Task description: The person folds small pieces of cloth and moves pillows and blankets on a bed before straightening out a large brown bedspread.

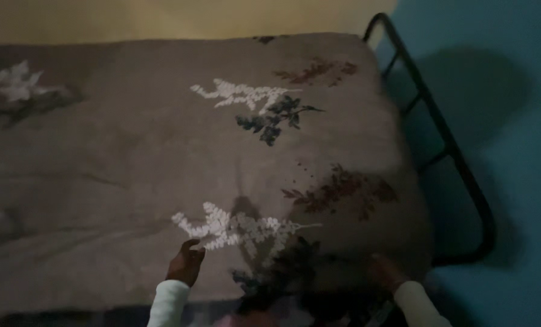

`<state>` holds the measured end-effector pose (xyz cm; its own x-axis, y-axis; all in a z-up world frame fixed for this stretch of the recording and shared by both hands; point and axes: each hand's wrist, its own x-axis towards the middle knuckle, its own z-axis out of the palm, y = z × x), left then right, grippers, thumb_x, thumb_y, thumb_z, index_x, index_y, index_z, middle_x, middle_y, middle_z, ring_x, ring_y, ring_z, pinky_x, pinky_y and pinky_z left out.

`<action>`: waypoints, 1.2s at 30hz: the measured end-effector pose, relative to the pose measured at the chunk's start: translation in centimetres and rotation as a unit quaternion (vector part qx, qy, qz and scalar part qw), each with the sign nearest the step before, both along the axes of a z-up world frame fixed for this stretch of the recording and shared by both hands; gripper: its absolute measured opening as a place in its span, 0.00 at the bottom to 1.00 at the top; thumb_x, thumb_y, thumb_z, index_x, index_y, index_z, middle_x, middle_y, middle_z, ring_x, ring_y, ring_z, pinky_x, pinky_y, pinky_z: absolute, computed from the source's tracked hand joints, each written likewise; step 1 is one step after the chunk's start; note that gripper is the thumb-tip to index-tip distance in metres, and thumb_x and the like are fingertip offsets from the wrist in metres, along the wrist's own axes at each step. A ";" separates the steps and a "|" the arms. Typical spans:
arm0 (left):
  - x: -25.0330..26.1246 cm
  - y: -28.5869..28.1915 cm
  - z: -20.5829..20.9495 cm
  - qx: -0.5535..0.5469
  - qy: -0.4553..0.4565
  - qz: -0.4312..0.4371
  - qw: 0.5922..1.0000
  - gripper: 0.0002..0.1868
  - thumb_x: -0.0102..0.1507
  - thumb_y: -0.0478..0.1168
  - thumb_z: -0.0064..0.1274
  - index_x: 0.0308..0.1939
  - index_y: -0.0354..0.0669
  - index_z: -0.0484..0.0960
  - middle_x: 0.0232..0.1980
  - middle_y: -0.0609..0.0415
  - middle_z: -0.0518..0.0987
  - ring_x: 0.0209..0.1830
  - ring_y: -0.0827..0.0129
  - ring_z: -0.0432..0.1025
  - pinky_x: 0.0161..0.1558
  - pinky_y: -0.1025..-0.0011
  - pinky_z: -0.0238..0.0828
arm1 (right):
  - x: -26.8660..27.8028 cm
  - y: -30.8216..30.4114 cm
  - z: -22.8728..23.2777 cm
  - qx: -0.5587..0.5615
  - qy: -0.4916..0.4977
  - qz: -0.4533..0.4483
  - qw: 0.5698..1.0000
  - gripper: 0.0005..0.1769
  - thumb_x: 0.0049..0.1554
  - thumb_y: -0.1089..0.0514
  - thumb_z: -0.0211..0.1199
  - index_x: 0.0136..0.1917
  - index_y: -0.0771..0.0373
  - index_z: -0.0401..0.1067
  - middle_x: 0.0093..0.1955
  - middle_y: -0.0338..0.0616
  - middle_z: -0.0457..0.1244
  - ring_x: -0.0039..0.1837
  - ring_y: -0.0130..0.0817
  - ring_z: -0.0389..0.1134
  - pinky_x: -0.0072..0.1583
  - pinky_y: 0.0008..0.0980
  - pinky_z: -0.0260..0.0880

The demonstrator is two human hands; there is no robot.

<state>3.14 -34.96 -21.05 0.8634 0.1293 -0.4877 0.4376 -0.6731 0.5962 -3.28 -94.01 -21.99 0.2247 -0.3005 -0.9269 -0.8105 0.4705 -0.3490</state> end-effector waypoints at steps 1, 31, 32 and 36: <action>-1.3 -0.7 0.4 -0.003 0.006 0.015 1.000 0.26 0.68 0.55 0.49 0.68 0.53 0.68 0.58 0.46 0.83 0.59 0.48 0.76 0.60 0.56 0.72 | 0.0 -0.9 -0.2 -0.005 0.015 0.004 1.000 0.35 0.65 0.46 0.57 0.81 0.54 0.54 0.79 0.51 0.56 0.76 0.53 0.59 0.73 0.57 0.61; -25.1 -7.6 8.1 0.155 0.044 0.147 0.976 0.26 0.66 0.55 0.51 0.65 0.51 0.72 0.54 0.44 0.85 0.55 0.48 0.79 0.55 0.54 0.76 | 1.0 -13.0 -7.7 -0.231 0.174 0.609 0.738 0.23 0.68 0.46 0.51 0.74 0.51 0.66 0.75 0.45 0.59 0.72 0.43 0.61 0.71 0.50 0.63; -24.9 -7.9 7.7 0.163 0.033 0.140 0.976 0.26 0.66 0.55 0.51 0.65 0.51 0.73 0.54 0.45 0.85 0.54 0.48 0.80 0.54 0.54 0.76 | 0.4 -13.5 -7.8 -0.230 0.171 0.605 0.743 0.23 0.68 0.46 0.51 0.74 0.51 0.66 0.74 0.45 0.59 0.72 0.43 0.61 0.71 0.50 0.63; -22.8 -8.7 6.9 0.126 0.038 0.127 0.983 0.25 0.66 0.54 0.52 0.64 0.50 0.73 0.54 0.44 0.85 0.54 0.46 0.79 0.53 0.52 0.76 | -1.0 -14.3 -8.2 -0.232 0.153 0.591 0.757 0.23 0.68 0.47 0.51 0.73 0.52 0.66 0.73 0.46 0.59 0.71 0.43 0.62 0.70 0.50 0.64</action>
